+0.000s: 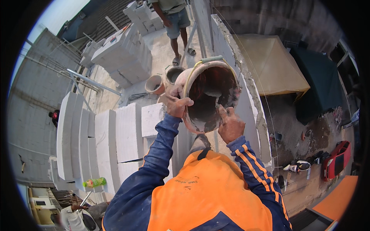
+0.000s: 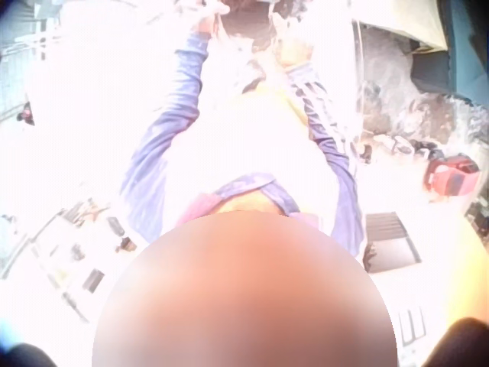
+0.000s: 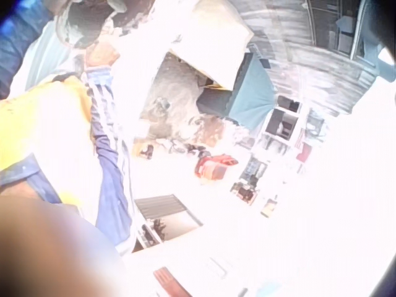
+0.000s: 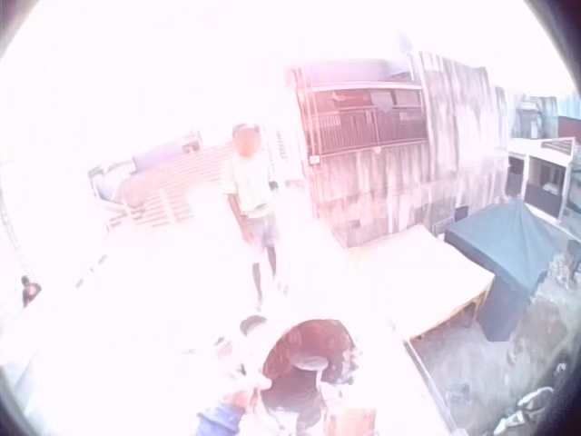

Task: The person applies mortar to a white block using a trowel, places it on a wall, and taps it into position. They then scoop mortar from a bucket and spread it along the wall to prepare for the next block.

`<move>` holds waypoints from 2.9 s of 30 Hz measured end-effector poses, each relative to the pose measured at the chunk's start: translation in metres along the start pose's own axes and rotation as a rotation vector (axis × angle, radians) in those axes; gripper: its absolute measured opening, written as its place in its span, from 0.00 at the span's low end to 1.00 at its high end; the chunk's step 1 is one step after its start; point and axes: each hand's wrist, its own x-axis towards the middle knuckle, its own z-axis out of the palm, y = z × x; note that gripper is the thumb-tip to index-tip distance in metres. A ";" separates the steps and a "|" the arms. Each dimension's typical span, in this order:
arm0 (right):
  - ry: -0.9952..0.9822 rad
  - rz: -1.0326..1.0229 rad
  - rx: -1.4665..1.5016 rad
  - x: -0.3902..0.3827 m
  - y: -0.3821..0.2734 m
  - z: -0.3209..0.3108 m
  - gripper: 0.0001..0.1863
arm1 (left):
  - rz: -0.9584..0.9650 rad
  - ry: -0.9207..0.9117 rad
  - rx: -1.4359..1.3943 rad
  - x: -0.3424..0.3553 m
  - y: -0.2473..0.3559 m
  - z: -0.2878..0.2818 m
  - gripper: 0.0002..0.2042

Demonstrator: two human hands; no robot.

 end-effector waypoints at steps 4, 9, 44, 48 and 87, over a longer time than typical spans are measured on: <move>-0.199 -0.090 -0.102 0.003 -0.002 0.002 0.28 | -0.004 0.011 -0.023 0.003 0.005 0.003 0.13; -0.114 -0.006 -0.034 0.007 0.007 0.010 0.25 | 0.060 0.004 0.089 0.003 0.011 0.006 0.14; -0.954 0.637 1.905 0.038 -0.016 0.046 0.21 | 0.098 0.174 -0.042 -0.027 0.024 -0.032 0.17; -1.056 0.720 2.214 0.040 -0.022 0.043 0.18 | 0.067 0.432 -0.033 -0.046 0.007 -0.041 0.15; 0.045 0.928 -0.129 -0.410 0.028 -0.093 0.31 | -0.106 0.769 -0.286 0.019 -0.056 -0.148 0.08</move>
